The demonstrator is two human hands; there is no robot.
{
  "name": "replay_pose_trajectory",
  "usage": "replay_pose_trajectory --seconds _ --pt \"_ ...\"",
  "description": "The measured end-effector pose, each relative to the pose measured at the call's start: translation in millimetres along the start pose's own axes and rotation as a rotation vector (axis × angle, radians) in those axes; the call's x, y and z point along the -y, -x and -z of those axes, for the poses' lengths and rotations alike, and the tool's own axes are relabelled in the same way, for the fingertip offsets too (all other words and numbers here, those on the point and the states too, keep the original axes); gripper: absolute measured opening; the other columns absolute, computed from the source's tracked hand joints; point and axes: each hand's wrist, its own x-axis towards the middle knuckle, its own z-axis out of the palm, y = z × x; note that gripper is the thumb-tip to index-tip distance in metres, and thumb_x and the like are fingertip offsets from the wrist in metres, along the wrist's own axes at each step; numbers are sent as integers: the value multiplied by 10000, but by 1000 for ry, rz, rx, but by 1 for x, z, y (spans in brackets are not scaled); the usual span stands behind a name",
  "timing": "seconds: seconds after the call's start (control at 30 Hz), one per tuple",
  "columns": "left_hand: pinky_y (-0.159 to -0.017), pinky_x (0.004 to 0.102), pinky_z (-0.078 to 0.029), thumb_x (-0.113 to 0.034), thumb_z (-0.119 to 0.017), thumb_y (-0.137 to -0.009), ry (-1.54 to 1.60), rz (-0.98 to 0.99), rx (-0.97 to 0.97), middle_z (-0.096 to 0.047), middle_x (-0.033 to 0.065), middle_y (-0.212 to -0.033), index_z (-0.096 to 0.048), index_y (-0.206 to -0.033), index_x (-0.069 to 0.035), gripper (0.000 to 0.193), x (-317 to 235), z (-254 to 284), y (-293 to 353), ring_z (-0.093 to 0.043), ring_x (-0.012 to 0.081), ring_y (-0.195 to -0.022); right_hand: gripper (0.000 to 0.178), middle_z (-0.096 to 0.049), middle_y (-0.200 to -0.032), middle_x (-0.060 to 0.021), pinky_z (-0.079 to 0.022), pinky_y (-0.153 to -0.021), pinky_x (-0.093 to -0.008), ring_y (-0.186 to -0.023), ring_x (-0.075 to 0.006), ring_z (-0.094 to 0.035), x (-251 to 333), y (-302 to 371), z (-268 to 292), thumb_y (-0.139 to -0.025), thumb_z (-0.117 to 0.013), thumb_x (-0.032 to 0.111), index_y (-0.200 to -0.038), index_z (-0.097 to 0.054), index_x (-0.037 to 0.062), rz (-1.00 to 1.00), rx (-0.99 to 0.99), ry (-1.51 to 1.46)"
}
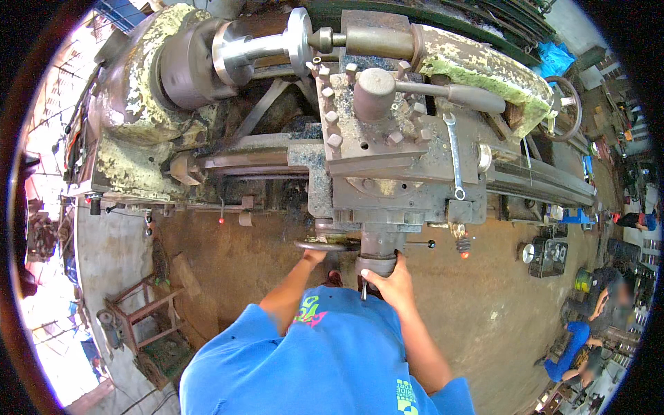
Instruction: The person operates a metal lathe, turning handwheels and levers to adjust the carriage and tool post while a cylindrical metal workpiece rotates. The person repeatedly moves the tool along the workpiece and makes small adjustments to the machine controls.
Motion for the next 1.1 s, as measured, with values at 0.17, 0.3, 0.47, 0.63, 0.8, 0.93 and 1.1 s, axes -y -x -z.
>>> replay_pose_trajectory --seconds 0.17,0.3,0.47,0.63,0.8,0.93,1.1 --pt "-889 466 -488 -522 -431 -952 1552 841 -273 -610 134 -1178 -524 -1273 -43 584 -49 101 75 -595 271 -1010 774 -671 -1071 -184 -522 -857 -387 -982 -289 -660 -17 -11 -2 -648 -872 283 -1255 -491 -11 -58 67 -167" --pt "-555 398 -523 -523 -540 -914 1541 692 -184 -609 161 -936 -486 -1151 29 603 -110 147 86 -599 224 -624 731 -682 -922 -124 -544 -611 -329 -711 -199 -663 -13 -18 -3 -636 -881 198 -1226 -490 16 -111 134 -382" --pt "-389 336 -393 -161 -563 -848 1441 784 -170 -529 78 -679 -517 -835 -51 120 -102 156 70 -445 145 -417 768 -666 -786 -105 -448 -383 -283 -499 -150 -599 5 -18 2 -659 -859 125 -1266 -398 33 -207 187 -380" --pt "-397 284 -340 -173 -555 -844 1695 865 -3 -443 8 -604 -503 -753 -96 130 -70 171 65 -392 122 -441 776 -644 -720 -97 -419 -360 -280 -486 -148 -588 14 -18 2 -664 -846 108 -1280 -380 37 -179 198 -357" --pt "-364 298 -329 -185 -597 -836 1420 834 -257 -477 40 -614 -490 -753 -75 175 -116 160 76 -407 130 -409 782 -642 -714 -91 -404 -352 -275 -479 -144 -582 15 -17 3 -656 -845 108 -1280 -380 34 -158 164 -371" --pt "-368 320 -296 -169 -599 -819 1463 809 -228 -455 37 -584 -475 -745 -51 187 -114 163 76 -381 138 -397 809 -652 -761 -108 -423 -372 -284 -499 -151 -595 8 -20 3 -644 -850 125 -1293 -379 20 -152 191 -377" --pt "-417 337 -298 -191 -557 -837 1486 874 -115 -401 15 -575 -489 -766 -93 140 -82 162 67 -350 141 -414 833 -660 -885 -140 -492 -458 -317 -570 -176 -623 -1 -26 2 -622 -861 146 -1296 -396 -4 -53 159 -306"
